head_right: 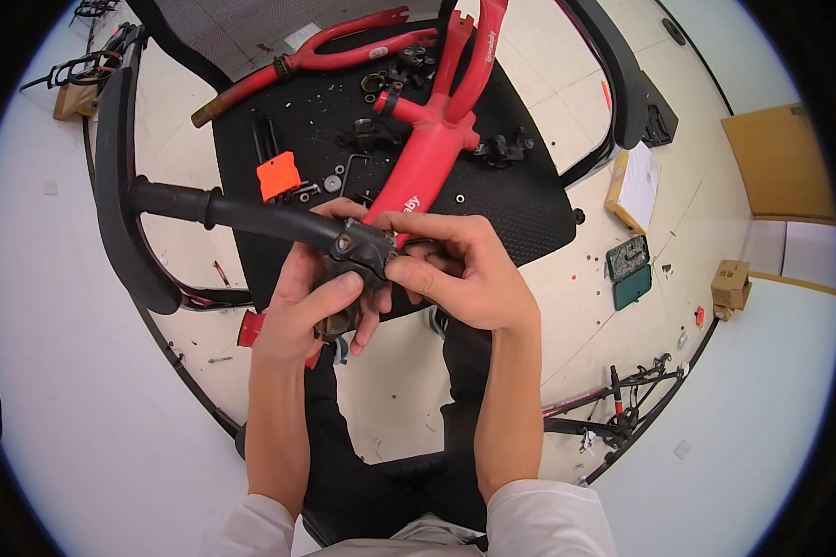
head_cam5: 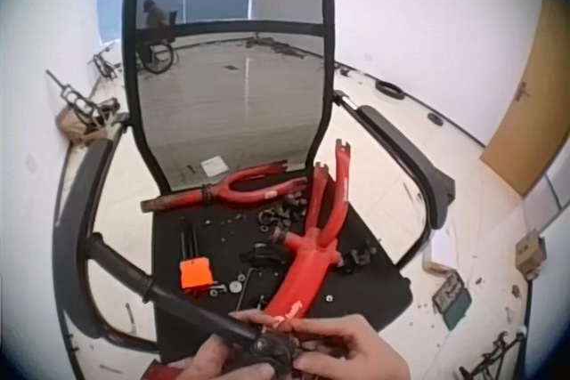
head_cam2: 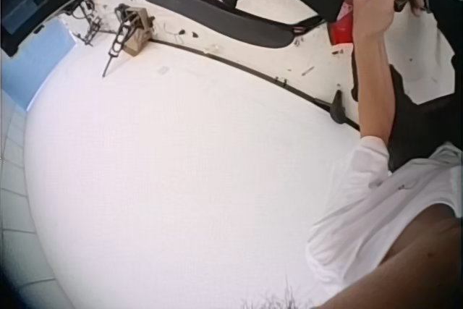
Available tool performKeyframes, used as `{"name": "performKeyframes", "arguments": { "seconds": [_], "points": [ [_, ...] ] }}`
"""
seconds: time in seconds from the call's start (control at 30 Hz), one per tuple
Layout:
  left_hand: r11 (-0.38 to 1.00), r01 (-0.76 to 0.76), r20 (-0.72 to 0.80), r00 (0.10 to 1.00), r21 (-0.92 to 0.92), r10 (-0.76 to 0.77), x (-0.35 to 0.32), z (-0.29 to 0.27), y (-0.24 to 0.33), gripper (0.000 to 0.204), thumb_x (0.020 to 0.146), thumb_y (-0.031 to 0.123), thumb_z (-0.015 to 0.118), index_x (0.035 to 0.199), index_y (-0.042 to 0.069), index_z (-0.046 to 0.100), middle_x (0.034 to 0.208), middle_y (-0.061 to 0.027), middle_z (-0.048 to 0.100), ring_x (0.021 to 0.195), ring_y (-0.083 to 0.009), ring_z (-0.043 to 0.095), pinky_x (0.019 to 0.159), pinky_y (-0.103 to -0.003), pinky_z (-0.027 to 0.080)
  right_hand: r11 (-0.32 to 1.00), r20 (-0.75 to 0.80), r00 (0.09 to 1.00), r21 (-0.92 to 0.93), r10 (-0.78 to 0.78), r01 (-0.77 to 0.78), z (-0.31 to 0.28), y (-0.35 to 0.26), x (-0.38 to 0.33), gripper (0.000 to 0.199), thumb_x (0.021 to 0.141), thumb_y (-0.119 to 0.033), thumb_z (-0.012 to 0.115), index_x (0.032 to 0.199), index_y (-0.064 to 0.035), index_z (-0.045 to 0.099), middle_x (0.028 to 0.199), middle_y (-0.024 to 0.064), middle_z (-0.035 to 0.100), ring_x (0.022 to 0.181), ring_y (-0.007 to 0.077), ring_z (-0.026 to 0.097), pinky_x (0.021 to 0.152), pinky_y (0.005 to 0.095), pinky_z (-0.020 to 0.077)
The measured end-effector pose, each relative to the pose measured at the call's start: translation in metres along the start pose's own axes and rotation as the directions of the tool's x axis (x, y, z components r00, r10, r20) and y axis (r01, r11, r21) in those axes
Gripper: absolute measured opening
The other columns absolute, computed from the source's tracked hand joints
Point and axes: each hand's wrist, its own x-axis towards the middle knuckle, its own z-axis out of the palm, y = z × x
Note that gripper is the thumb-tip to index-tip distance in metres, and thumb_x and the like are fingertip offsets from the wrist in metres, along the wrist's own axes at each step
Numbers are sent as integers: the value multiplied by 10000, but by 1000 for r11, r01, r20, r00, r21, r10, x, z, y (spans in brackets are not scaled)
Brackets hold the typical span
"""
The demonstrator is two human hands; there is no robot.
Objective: The person assembles a red bicycle handlebar by inserting a metal tube, attaching black grips, and securing components with bolts and washers. The person uses a hammer to tap the tube into place and tightens fasteners by hand.
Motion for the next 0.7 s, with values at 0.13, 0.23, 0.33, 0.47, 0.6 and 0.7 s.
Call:
{"name": "performKeyframes", "arguments": {
  "seconds": [0.13,0.23,0.33,0.47,0.6,0.7],
  "points": [
    [995,-54,-41,997,87,58,5,-1,-6,510,881,76,624,1325,73,371,885,-151,598,569,-163,597,442,-263,475,995,-110,994,-104,-12,0,2,-6,-2,367,878,-66,703,1224,42,649,753,-13,594,652,22,506,568,194,392],
    [994,-109,-7,994,28,109,8,2,-12,502,895,-3,615,1336,87,392,919,-88,589,603,-119,580,504,-242,465,973,-323,930,-200,-175,114,2,-18,-4,291,938,-44,591,1208,39,663,787,4,592,708,42,482,628,196,386],
    [986,-158,-1,987,47,158,11,8,-17,516,876,-42,629,1322,83,402,995,-84,568,646,-107,588,526,-237,484,920,-434,866,-384,-249,73,-1,-46,-19,294,1008,-99,481,1183,42,671,744,1,576,678,40,459,595,193,354],
    [946,-211,-54,971,244,231,21,16,-37,559,832,-107,671,1292,83,416,1101,-79,531,722,-96,608,568,-222,515,923,-443,872,-384,-207,24,7,-62,-32,238,1011,-105,509,1082,42,682,679,17,580,615,58,490,541,208,355],
    [927,-211,-19,974,309,228,25,16,-43,560,822,-111,681,1271,80,406,1066,-84,536,738,-98,620,578,-209,504,785,-367,906,-616,-210,-67,0,-62,-30,173,965,-83,553,1011,42,664,697,122,638,577,230,578,557,306,440],
    [951,-176,-82,976,256,202,24,9,-47,586,808,-135,668,1271,88,386,1063,-107,546,717,-102,619,593,-231,508,577,-119,974,-817,-192,14,9,-70,-33,80,867,-73,609,827,-4,621,735,178,640,720,375,635,629,448,499]
  ]
}}
